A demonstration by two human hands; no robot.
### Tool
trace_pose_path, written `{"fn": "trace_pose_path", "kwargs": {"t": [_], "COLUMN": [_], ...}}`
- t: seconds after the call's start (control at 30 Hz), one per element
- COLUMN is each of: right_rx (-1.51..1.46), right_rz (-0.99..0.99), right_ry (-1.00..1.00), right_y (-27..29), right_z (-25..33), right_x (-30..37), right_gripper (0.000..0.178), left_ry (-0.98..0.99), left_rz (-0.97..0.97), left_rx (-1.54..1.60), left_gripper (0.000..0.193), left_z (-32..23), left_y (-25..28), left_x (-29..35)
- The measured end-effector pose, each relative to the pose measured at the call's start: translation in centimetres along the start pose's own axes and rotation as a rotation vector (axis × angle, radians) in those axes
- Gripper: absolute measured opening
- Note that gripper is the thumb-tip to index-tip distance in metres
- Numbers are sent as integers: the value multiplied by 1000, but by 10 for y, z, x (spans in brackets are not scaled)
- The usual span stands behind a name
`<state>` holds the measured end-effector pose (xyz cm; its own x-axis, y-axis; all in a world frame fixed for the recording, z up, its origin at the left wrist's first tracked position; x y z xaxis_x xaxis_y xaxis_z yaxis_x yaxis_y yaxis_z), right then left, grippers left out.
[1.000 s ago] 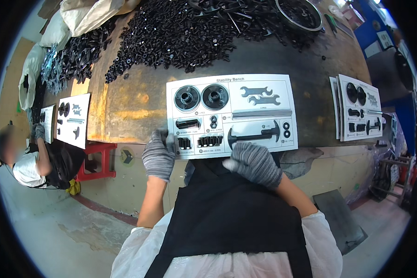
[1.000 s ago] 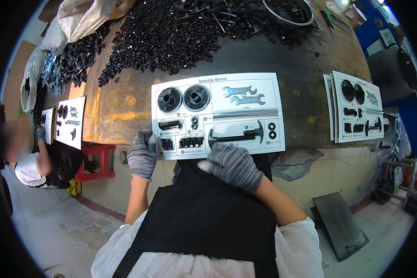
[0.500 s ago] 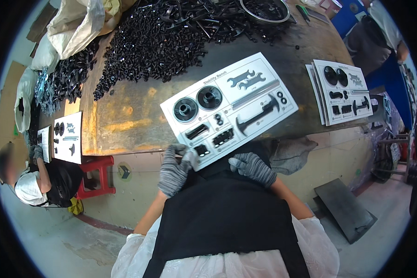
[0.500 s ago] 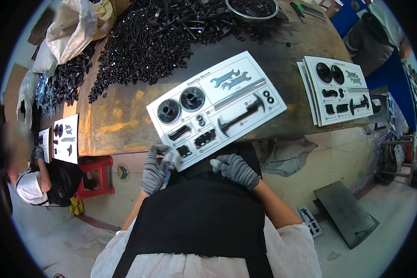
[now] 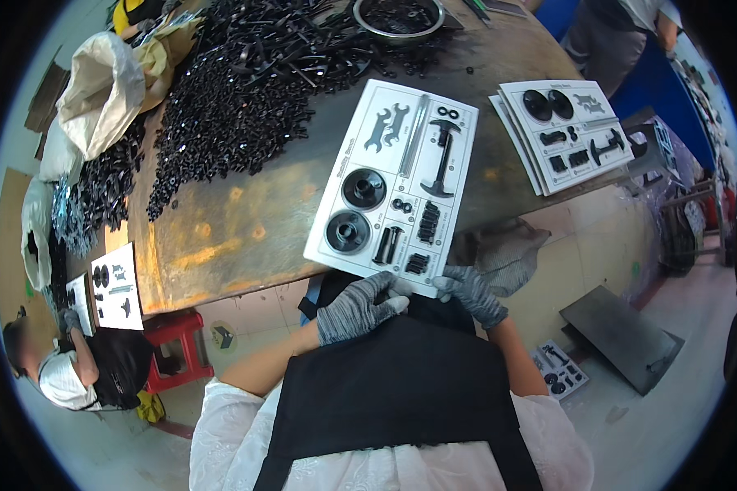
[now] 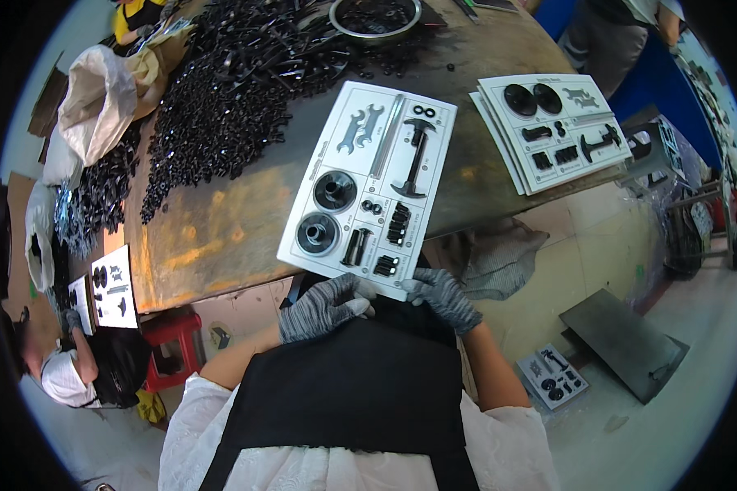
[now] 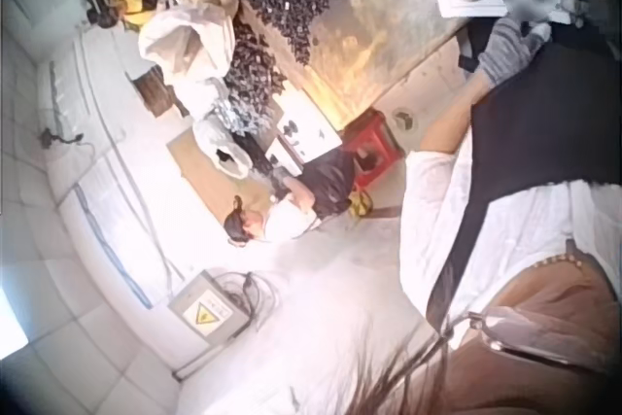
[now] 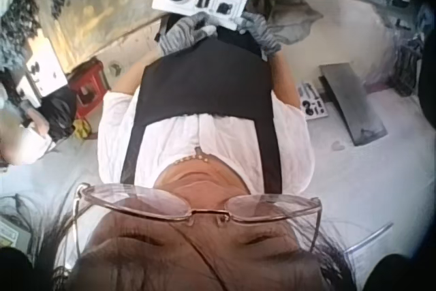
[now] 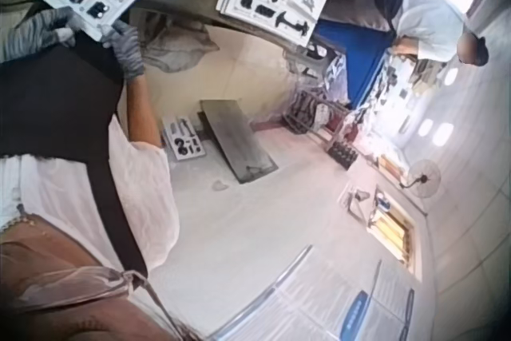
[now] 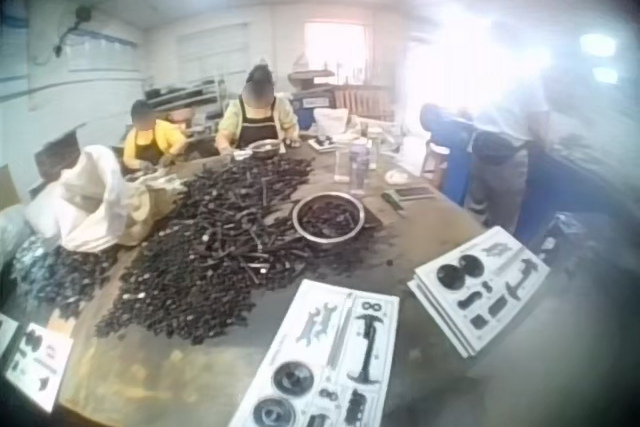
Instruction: The person picks small black metal parts from a large pile on a workbench and places them into designated slots on a white cardboard backing labeled 'Stability Bench.' They repeat this process, stacking completed backings and retrieving new ones to continue assembly.
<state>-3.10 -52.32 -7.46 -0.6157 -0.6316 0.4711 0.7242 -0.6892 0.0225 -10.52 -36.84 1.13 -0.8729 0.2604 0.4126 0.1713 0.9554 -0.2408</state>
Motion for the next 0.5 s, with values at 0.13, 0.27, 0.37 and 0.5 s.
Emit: {"fn": "trace_pose_path", "kwargs": {"t": [0.13, 0.27, 0.37, 0.5], "right_rx": [-85, -192, -232, -408], "right_rz": [-219, -444, -536, -613], "right_ry": [-33, -46, -29, 28], "right_y": [72, 140, 186, 207], "right_z": [-38, -41, -55, -52], "right_x": [21, 46, 42, 32], "right_gripper": [34, 29, 28, 31], "left_ry": [-405, -772, -626, -304], "left_rz": [131, -372, -571, -511], "left_rx": [-478, -1152, -1610, -1235], "left_gripper": [37, 59, 69, 70], "left_z": [-90, -153, -148, -153], "left_y": [-11, 52, 123, 167], "left_x": [-23, -91, -171, -202]}}
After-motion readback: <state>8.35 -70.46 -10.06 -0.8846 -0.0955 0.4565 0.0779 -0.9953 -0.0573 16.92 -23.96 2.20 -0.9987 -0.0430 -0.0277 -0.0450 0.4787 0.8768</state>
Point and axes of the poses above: each hand's wrist, its own x-axis away from the middle knuckle, its own y-axis out of the back of the hand, z = x × y, the point moved 10 cm from there along -x, towards the middle knuckle, and after that the axes turned 8 degrees about x, right-handed, at the moved point
